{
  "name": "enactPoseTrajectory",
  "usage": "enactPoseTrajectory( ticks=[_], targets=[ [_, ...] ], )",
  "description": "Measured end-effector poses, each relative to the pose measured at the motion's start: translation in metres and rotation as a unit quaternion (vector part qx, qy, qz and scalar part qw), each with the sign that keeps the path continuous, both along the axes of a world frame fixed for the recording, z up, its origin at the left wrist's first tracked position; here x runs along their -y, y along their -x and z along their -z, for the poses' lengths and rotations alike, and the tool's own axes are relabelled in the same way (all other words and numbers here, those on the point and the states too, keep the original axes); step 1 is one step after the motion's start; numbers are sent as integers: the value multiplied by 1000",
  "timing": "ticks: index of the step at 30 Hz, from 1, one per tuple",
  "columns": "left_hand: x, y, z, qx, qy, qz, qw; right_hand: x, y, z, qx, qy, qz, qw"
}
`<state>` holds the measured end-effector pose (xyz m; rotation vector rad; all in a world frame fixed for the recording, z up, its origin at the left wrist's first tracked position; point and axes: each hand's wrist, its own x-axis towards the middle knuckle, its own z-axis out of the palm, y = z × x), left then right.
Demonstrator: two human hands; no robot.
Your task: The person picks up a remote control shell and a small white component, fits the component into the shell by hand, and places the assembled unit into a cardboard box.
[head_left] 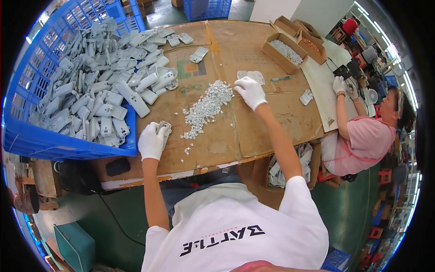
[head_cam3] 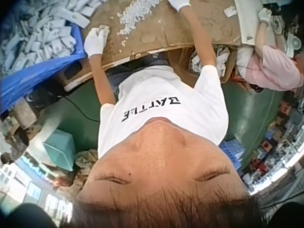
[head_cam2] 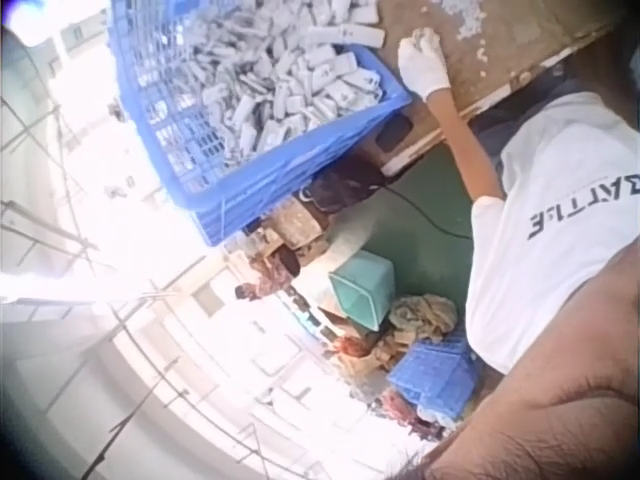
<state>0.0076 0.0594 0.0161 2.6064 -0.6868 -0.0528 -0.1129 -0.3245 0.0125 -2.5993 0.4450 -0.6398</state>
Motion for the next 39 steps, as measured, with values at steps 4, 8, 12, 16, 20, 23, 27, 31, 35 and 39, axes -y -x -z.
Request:
enactPoseTrajectory(
  ticks=[4, 8, 12, 16, 20, 23, 27, 31, 35, 39],
  targets=[
    [-10, 16, -11, -195, 154, -44, 968, 6, -22, 6, -128, 95, 25, 987],
    [-18, 22, 12, -349, 415, -61, 838, 3, -25, 5, -202, 131, 27, 970],
    [-14, 29, 17, -326, 459, 9, 826, -2, -26, 11, -124, 166, 26, 978],
    [20, 48, -12, -164, 408, 51, 897, -5, -13, -8, 37, 186, 38, 981],
    [40, 69, -39, -101, 363, 33, 926, -66, -2, -51, 97, -49, -24, 994],
    [46, 80, -50, -51, 363, 28, 930, -158, 20, -76, 134, -194, -163, 958],
    [50, 94, -58, 17, 348, 26, 937, -198, 21, -66, 178, -104, -185, 961],
    [53, 101, -56, 59, 341, -2, 938, -203, 21, -63, 171, -107, -164, 966],
    [56, 106, -55, 37, 335, -3, 941, -199, 22, -73, 116, -198, -122, 966],
    [54, 110, -52, 66, 330, 49, 940, -179, 24, -72, 49, -343, -143, 927]
  ],
)
